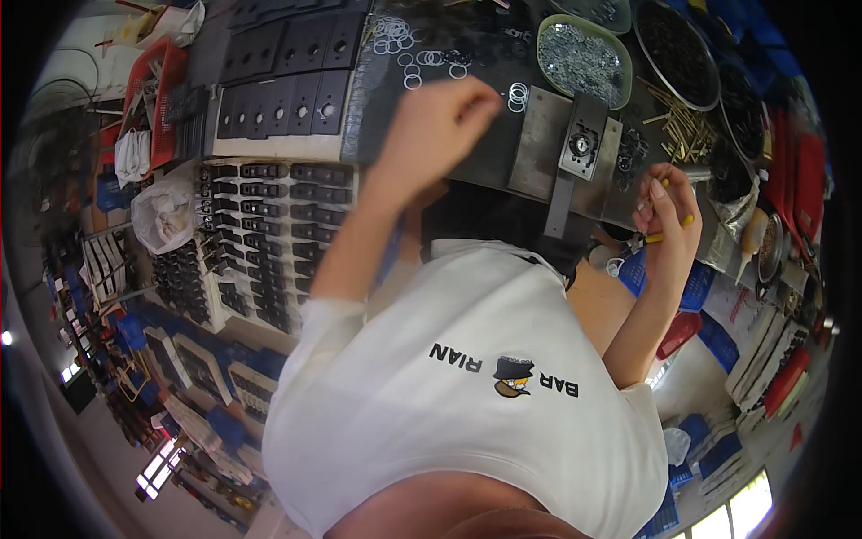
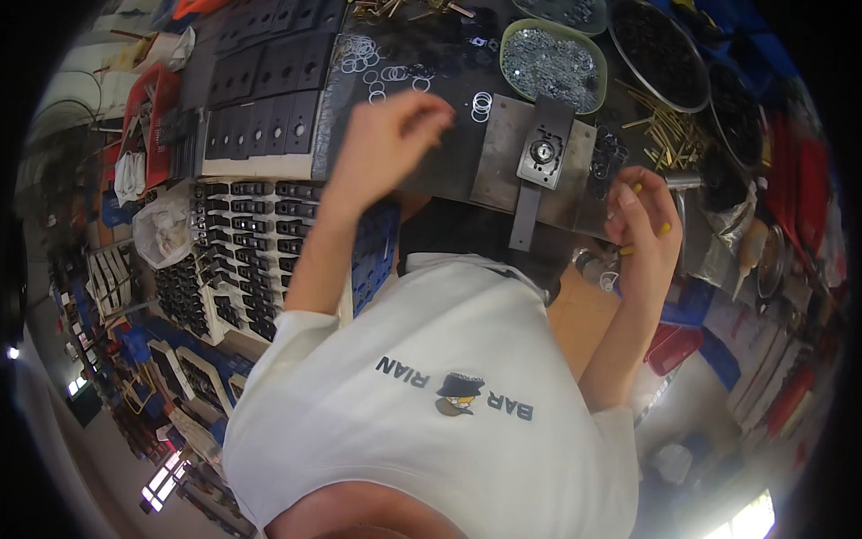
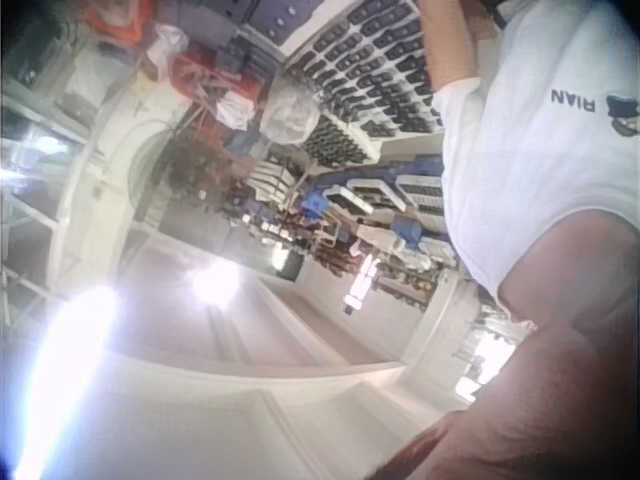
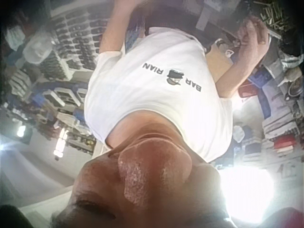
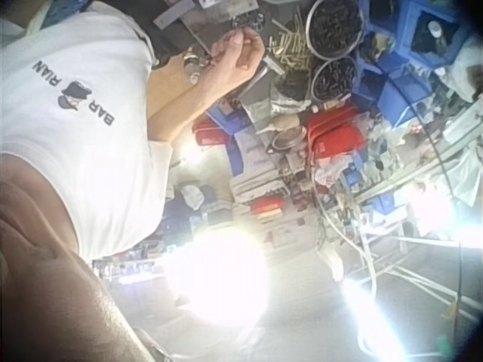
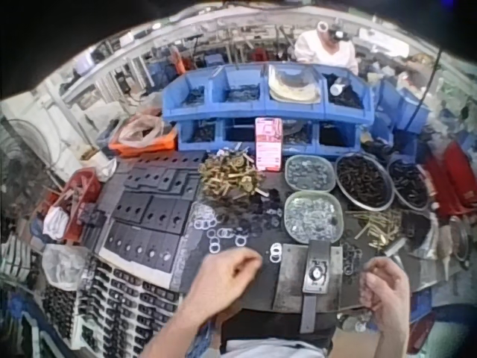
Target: Assembling small mechanical components using a jig and pliers on a workshop workbench.
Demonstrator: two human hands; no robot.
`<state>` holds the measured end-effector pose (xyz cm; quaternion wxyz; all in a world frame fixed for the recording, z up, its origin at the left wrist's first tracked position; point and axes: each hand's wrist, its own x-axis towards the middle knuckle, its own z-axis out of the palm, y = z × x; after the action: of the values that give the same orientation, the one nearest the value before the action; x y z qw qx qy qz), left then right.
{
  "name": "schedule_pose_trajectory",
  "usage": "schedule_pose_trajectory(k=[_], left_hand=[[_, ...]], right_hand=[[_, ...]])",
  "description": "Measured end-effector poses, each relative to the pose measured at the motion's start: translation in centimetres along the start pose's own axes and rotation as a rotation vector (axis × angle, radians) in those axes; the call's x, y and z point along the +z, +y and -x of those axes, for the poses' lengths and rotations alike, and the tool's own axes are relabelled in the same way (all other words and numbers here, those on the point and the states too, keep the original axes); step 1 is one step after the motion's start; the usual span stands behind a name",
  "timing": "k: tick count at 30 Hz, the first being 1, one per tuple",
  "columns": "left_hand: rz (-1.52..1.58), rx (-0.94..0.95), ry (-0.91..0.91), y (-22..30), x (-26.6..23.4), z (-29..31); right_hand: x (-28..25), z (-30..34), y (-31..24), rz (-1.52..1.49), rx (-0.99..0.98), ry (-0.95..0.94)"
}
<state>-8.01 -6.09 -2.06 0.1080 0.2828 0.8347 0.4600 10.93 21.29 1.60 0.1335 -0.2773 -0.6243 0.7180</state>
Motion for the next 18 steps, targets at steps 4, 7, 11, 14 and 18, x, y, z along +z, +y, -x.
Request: schedule_pose_trajectory(k=[4,7,11,14,18], left_hand=[[-0.459,0.019,0.166,-4.7,-3.6,-4.0],[-0.421,0.032,0.198,-6.8,-4.6,-4.9],[-0.426,-0.017,0.142,-7.6,-4.0,-5.0],[-0.436,-0.009,0.116,-9.1,-3.7,-5.1],[-0.451,-0.073,0.083,-9.4,-4.5,-5.3]], right_hand=[[-1.0,-1.1,0.4,0.148,0.092,0.082],[-0.9,-1.0,1.6,0.357,-0.092,0.168],[-0.6,-2.7,1.8,0.642,-0.187,0.160],[-0.9,-2.4,1.7,0.394,-0.115,0.095],[0.1,-2.3,1.1,0.524,-0.289,0.062]])
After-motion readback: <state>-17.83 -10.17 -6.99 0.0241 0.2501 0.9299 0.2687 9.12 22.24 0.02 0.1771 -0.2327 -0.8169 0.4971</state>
